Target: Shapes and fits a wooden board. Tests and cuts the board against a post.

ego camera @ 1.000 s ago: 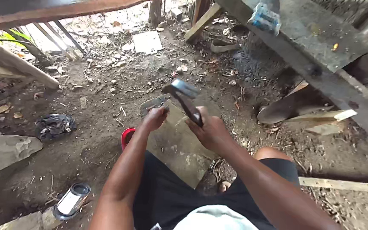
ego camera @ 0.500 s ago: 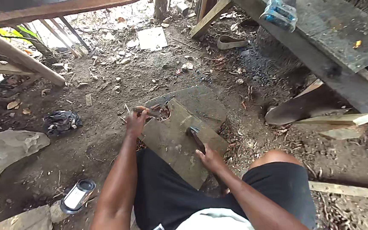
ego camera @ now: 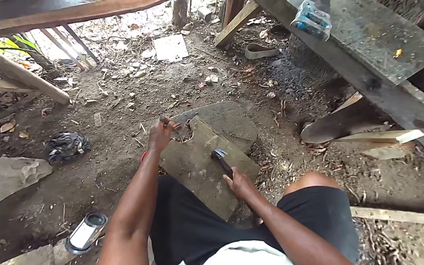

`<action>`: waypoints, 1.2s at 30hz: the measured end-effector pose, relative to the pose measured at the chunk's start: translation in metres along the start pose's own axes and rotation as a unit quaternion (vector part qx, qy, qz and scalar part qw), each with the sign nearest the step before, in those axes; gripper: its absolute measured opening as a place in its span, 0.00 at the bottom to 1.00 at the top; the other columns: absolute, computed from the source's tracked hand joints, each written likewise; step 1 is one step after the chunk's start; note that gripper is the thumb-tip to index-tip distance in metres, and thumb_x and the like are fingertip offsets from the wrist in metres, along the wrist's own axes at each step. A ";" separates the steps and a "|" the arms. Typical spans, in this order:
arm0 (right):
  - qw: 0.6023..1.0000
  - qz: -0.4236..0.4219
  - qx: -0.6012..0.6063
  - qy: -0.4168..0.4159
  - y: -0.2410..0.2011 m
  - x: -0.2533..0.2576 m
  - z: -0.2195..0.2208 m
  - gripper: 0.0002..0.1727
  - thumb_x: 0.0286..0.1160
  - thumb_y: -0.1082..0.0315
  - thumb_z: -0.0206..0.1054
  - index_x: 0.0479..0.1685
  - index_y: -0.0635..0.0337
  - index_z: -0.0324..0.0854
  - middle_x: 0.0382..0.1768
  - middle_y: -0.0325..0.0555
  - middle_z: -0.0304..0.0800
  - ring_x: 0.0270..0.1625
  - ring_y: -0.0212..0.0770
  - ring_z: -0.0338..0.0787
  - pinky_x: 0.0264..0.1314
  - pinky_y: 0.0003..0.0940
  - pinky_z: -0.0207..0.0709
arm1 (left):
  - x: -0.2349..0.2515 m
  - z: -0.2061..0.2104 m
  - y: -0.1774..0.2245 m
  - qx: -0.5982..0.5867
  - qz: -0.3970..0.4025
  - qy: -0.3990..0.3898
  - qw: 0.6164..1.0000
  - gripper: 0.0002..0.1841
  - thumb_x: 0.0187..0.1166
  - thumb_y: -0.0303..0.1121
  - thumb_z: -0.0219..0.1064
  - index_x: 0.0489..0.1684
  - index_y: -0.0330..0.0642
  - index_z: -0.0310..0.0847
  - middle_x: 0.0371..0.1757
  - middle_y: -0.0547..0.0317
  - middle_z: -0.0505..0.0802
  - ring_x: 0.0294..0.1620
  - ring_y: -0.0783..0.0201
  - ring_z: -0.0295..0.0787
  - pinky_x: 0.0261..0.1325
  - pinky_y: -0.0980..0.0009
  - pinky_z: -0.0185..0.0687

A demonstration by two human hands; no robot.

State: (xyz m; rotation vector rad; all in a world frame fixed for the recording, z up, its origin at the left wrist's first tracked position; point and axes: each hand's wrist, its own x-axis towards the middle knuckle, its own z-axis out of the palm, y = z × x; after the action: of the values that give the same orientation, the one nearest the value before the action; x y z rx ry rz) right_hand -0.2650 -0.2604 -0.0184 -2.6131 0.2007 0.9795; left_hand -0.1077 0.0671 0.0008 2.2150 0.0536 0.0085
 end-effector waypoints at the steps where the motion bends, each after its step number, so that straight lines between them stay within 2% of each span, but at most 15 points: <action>1: 1.000 -0.003 0.000 0.002 0.000 0.000 0.001 0.34 0.88 0.36 0.50 0.77 0.55 0.67 0.51 0.55 0.92 0.56 0.56 0.94 0.60 0.57 0.85 | -0.001 0.000 0.001 -0.013 -0.006 0.023 1.000 0.16 0.90 0.42 0.61 0.63 0.41 0.82 0.51 0.50 0.94 0.51 0.56 0.94 0.63 0.49 0.88; 3: 1.000 -0.005 0.002 0.004 0.000 0.001 0.001 0.34 0.88 0.36 0.51 0.76 0.55 0.67 0.50 0.55 0.92 0.56 0.56 0.94 0.60 0.57 0.85 | 0.002 0.009 0.010 -0.037 0.001 0.055 0.998 0.16 0.90 0.41 0.62 0.63 0.39 0.82 0.52 0.49 0.94 0.52 0.56 0.94 0.65 0.50 0.88; 8: 1.000 0.003 0.001 0.001 0.000 -0.001 -0.002 0.34 0.87 0.36 0.51 0.76 0.54 0.67 0.51 0.54 0.92 0.56 0.55 0.93 0.60 0.58 0.85 | 0.025 0.046 0.026 0.003 0.037 0.040 0.998 0.16 0.90 0.41 0.60 0.63 0.41 0.82 0.49 0.47 0.94 0.49 0.52 0.94 0.60 0.47 0.88; 11: 1.000 -0.001 0.006 -0.008 -0.001 -0.002 -0.006 0.35 0.87 0.36 0.52 0.76 0.55 0.68 0.52 0.55 0.91 0.57 0.56 0.93 0.61 0.58 0.84 | 0.030 0.046 0.028 0.017 0.041 0.020 0.999 0.15 0.91 0.41 0.60 0.62 0.40 0.82 0.48 0.46 0.94 0.49 0.50 0.94 0.59 0.46 0.87; 14: 0.999 -0.037 0.037 -0.006 -0.016 -0.010 -0.033 0.34 0.87 0.36 0.53 0.75 0.56 0.70 0.48 0.55 0.91 0.52 0.56 0.92 0.58 0.58 0.84 | 0.031 0.039 0.035 0.034 0.050 -0.012 0.998 0.16 0.91 0.41 0.60 0.63 0.40 0.83 0.49 0.44 0.94 0.52 0.47 0.94 0.61 0.43 0.86; 17: 0.984 -0.117 0.085 0.100 -0.055 -0.033 -0.076 0.34 0.88 0.38 0.54 0.78 0.56 0.70 0.41 0.51 0.91 0.43 0.51 0.93 0.51 0.55 0.86 | 0.036 0.042 0.037 0.048 0.058 -0.024 0.997 0.16 0.91 0.41 0.60 0.62 0.40 0.83 0.49 0.44 0.94 0.53 0.48 0.94 0.63 0.43 0.86; 19: 0.953 -0.178 0.118 0.213 -0.085 -0.041 -0.099 0.31 0.88 0.41 0.57 0.73 0.58 0.73 0.34 0.49 0.89 0.35 0.48 0.91 0.43 0.52 0.86 | 0.036 0.044 0.035 0.043 0.063 -0.022 0.997 0.16 0.90 0.40 0.60 0.62 0.39 0.84 0.49 0.44 0.95 0.52 0.48 0.95 0.62 0.43 0.86; 21: 0.928 -0.209 0.132 0.280 -0.110 -0.033 -0.114 0.29 0.87 0.43 0.60 0.73 0.57 0.71 0.31 0.49 0.88 0.31 0.50 0.90 0.36 0.54 0.86 | 0.036 0.045 0.031 0.035 0.070 -0.013 0.997 0.15 0.90 0.39 0.61 0.61 0.40 0.84 0.48 0.45 0.95 0.51 0.49 0.95 0.61 0.44 0.87; 22: 0.933 -0.203 0.114 0.275 -0.120 -0.023 -0.119 0.29 0.87 0.43 0.60 0.73 0.56 0.70 0.32 0.51 0.88 0.31 0.52 0.91 0.35 0.56 0.86 | 0.036 0.045 0.030 0.032 0.073 -0.012 0.997 0.15 0.90 0.39 0.61 0.61 0.40 0.84 0.49 0.46 0.95 0.51 0.49 0.95 0.61 0.44 0.87; 25: 0.979 -0.156 0.011 0.134 -0.134 0.008 -0.136 0.30 0.88 0.38 0.55 0.70 0.54 0.70 0.34 0.54 0.89 0.35 0.57 0.93 0.37 0.60 0.86 | 0.031 0.052 0.018 0.023 0.079 -0.003 0.997 0.16 0.90 0.41 0.62 0.64 0.41 0.84 0.52 0.48 0.96 0.53 0.52 0.95 0.65 0.44 0.87; 29: 0.977 -0.158 -0.001 0.143 -0.107 0.007 -0.132 0.29 0.85 0.36 0.57 0.67 0.49 0.74 0.35 0.50 0.90 0.39 0.56 0.93 0.41 0.62 0.85 | 0.026 0.051 0.017 0.011 0.047 0.000 0.999 0.16 0.90 0.41 0.61 0.65 0.41 0.83 0.54 0.47 0.95 0.56 0.51 0.94 0.67 0.45 0.86; 30: 0.977 -0.153 0.017 0.150 -0.089 0.006 -0.120 0.29 0.84 0.35 0.58 0.68 0.48 0.75 0.35 0.49 0.90 0.40 0.55 0.93 0.43 0.62 0.85 | 0.024 0.049 0.013 -0.019 0.011 0.015 1.000 0.17 0.91 0.42 0.59 0.66 0.39 0.81 0.55 0.46 0.94 0.56 0.50 0.93 0.67 0.45 0.85; 32: 0.980 -0.121 0.054 0.150 -0.049 0.010 -0.096 0.30 0.83 0.35 0.59 0.67 0.48 0.78 0.39 0.49 0.92 0.44 0.53 0.93 0.50 0.62 0.84 | 0.021 0.037 0.003 -0.166 -0.058 0.123 0.977 0.20 0.92 0.41 0.58 0.67 0.34 0.79 0.56 0.46 0.93 0.57 0.55 0.94 0.68 0.52 0.89; 34: 0.984 -0.065 0.068 0.149 -0.008 0.021 -0.077 0.31 0.81 0.37 0.61 0.71 0.49 0.80 0.45 0.52 0.94 0.49 0.56 0.94 0.55 0.64 0.83 | 0.013 0.014 -0.001 -0.333 -0.067 0.253 0.906 0.18 0.92 0.36 0.57 0.68 0.29 0.73 0.53 0.46 0.92 0.53 0.56 0.93 0.62 0.54 0.91; 36: 0.985 -0.011 0.061 0.159 0.019 0.035 -0.071 0.31 0.80 0.40 0.62 0.77 0.47 0.78 0.50 0.55 0.94 0.53 0.59 0.93 0.57 0.67 0.82 | -0.008 -0.013 0.006 -0.415 -0.067 0.330 0.845 0.14 0.91 0.33 0.54 0.66 0.35 0.69 0.42 0.51 0.89 0.44 0.56 0.92 0.53 0.52 0.91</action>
State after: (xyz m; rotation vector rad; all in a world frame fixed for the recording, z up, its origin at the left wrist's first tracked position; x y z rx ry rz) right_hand -0.2005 -0.3047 0.0035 -2.6360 0.2999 0.5182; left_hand -0.1154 0.0733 0.0137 1.2455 0.4911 0.6073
